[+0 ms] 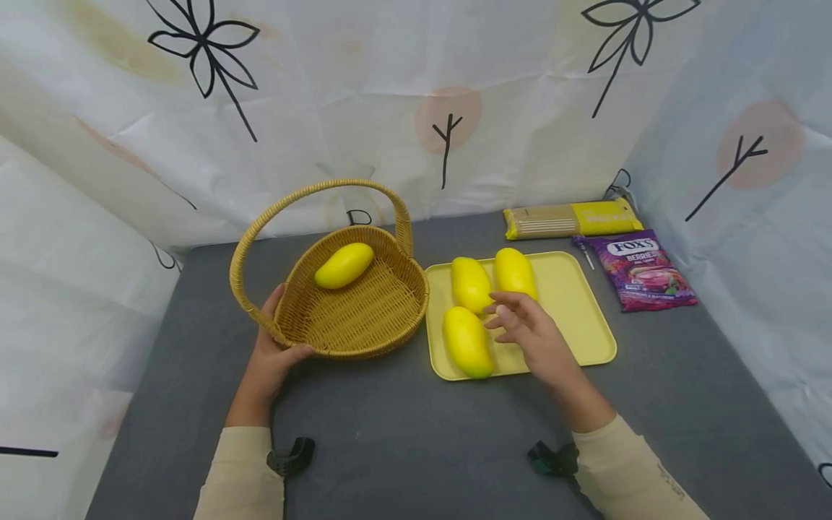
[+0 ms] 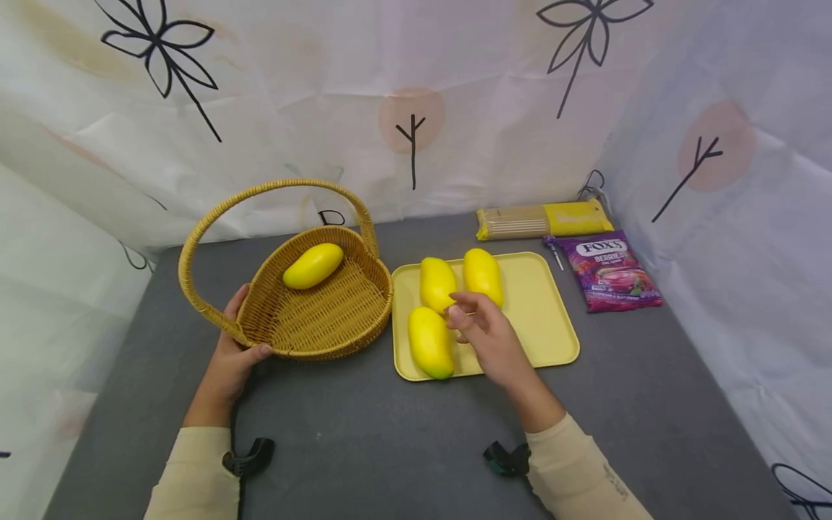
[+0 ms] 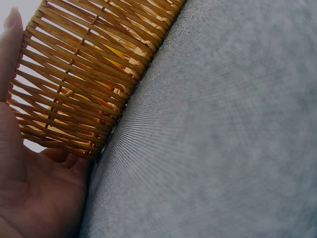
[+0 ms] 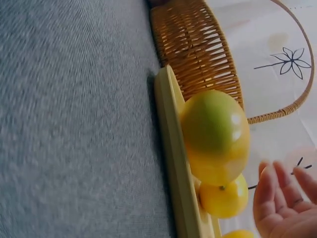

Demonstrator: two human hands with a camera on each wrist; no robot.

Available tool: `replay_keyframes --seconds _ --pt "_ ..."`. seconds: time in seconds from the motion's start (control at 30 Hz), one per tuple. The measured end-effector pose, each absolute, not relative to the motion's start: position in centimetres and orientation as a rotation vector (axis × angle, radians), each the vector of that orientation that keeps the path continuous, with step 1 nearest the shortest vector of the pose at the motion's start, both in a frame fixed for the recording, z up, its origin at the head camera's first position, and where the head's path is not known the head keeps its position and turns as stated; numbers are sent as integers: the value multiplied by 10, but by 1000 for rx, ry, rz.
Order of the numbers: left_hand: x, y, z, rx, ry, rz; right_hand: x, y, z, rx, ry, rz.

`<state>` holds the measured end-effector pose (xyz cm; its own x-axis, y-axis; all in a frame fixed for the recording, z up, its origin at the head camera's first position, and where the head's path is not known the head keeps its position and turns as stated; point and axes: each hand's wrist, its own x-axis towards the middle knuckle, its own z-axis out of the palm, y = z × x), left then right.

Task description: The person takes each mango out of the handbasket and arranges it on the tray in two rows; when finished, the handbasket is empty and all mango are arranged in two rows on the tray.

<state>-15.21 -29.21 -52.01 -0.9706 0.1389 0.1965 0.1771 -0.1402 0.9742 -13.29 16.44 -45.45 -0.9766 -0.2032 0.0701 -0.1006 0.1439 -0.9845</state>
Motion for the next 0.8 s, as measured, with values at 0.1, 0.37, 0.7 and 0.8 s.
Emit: replay_keyframes --seconds 0.1,0.37,0.7,0.8 --pt "-152 -292 -519 -373 -2046 -2321 -133 164 -453 -430 2172 -2119" --pt "-151 -292 -519 -364 -2050 -2323 -140 159 -446 -749 1769 -2338" --pt "-152 -293 -521 -370 -2059 -2307 -153 137 -427 -854 1632 -2331" --pt "-151 -293 -519 -367 -2069 -2301 -157 127 -422 -803 1637 -2328"
